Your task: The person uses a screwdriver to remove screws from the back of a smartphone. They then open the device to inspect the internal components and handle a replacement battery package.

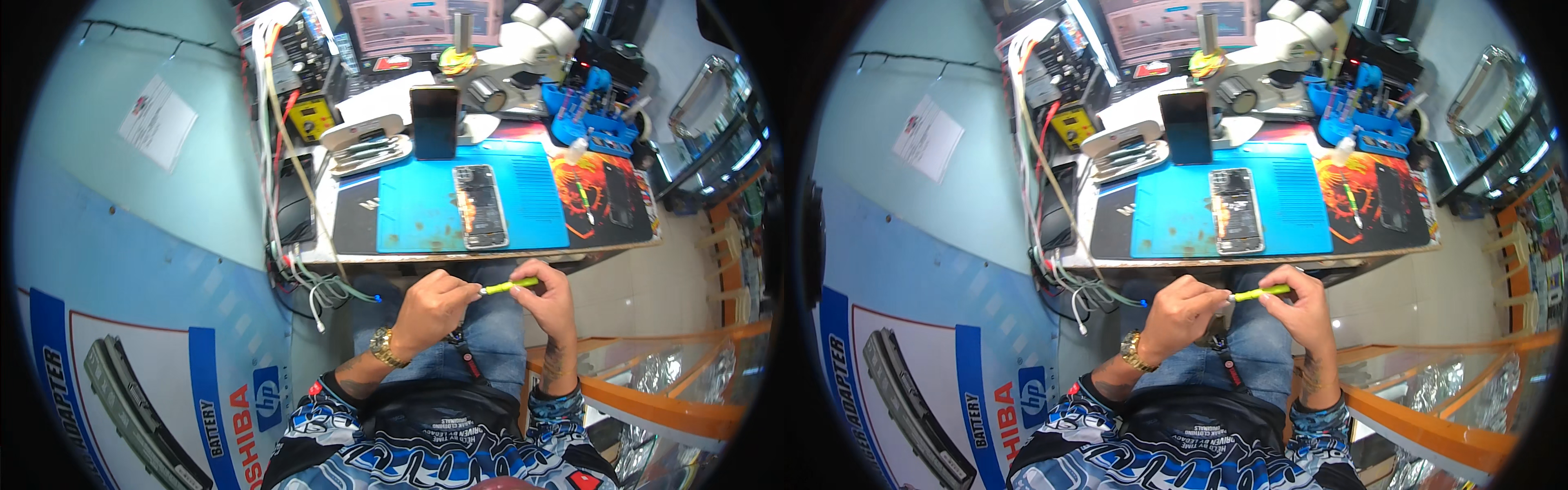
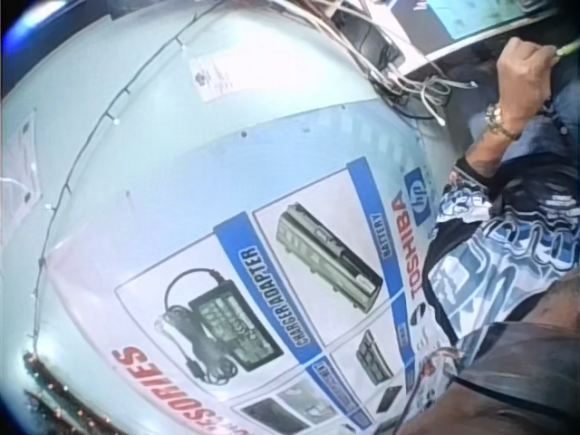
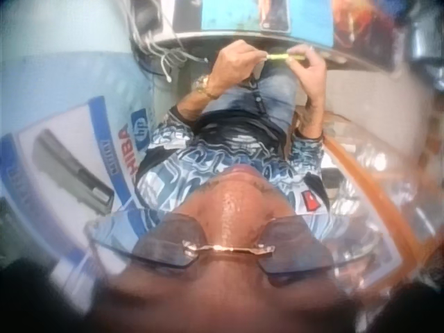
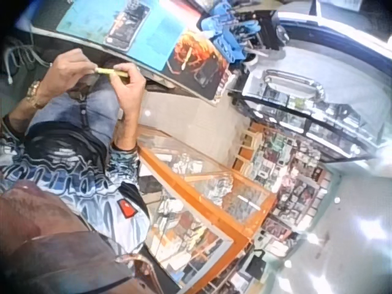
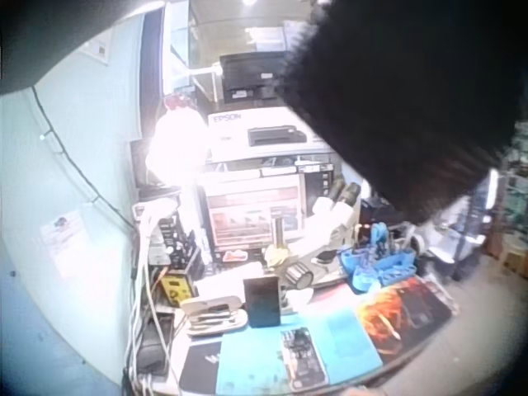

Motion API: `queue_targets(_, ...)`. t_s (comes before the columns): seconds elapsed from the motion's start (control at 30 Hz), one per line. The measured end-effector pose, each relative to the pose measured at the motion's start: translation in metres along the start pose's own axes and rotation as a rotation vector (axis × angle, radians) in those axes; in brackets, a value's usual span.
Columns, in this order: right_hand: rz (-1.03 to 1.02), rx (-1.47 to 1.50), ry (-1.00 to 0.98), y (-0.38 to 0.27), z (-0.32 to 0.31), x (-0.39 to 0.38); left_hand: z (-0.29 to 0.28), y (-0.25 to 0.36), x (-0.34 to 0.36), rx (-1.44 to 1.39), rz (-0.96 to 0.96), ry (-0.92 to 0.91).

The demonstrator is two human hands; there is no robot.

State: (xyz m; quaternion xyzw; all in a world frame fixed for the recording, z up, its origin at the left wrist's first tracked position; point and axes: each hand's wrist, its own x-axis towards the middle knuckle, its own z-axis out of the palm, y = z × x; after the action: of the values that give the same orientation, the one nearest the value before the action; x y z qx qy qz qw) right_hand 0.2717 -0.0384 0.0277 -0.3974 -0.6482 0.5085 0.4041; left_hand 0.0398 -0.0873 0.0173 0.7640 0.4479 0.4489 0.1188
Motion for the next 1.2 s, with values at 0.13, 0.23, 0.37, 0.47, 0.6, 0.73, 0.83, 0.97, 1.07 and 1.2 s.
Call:
queue_targets(0.13, 0.063, 0.105, 0.039, 0.005, 0.011, -0.011, -0.006, 0.002, -0.008, 0.012, -0.017, 0.034)
queue_targets(0.23, 0.13, 0.249, 0.105, 0.002, 0.024, -0.02, -0.009, 0.0, -0.016, 0.004, -0.045, 0.047)
queue_targets(0.37, 0.112, 0.271, 0.12, 0.003, 0.03, -0.03, -0.012, -0.002, -0.02, -0.021, -0.019, 0.062)
queue_targets(0.47, 0.098, 0.264, 0.167, 0.001, 0.032, -0.035, -0.01, -0.001, -0.018, -0.041, -0.004, 0.068)
queue_targets(0.6, 0.07, 0.207, 0.209, 0.003, 0.03, -0.034, -0.007, -0.002, -0.013, -0.082, -0.031, 0.061)
queue_targets(0.73, -0.04, 0.245, 0.207, -0.003, 0.029, -0.031, -0.007, -0.002, -0.009, -0.195, -0.126, 0.043)
queue_targets(0.83, -0.047, 0.27, 0.198, -0.004, 0.027, -0.034, -0.004, -0.001, -0.009, -0.208, -0.111, 0.036)
queue_targets(0.97, -0.041, 0.322, 0.184, -0.001, 0.025, -0.036, -0.004, 0.0, -0.008, -0.207, -0.122, 0.033)
queue_targets(1.07, -0.034, 0.334, 0.178, 0.002, 0.024, -0.036, -0.002, -0.003, -0.009, -0.205, -0.12, 0.036)
queue_targets(1.2, -0.022, 0.358, 0.17, 0.002, 0.023, -0.034, -0.002, -0.002, -0.007, -0.214, -0.133, 0.051)
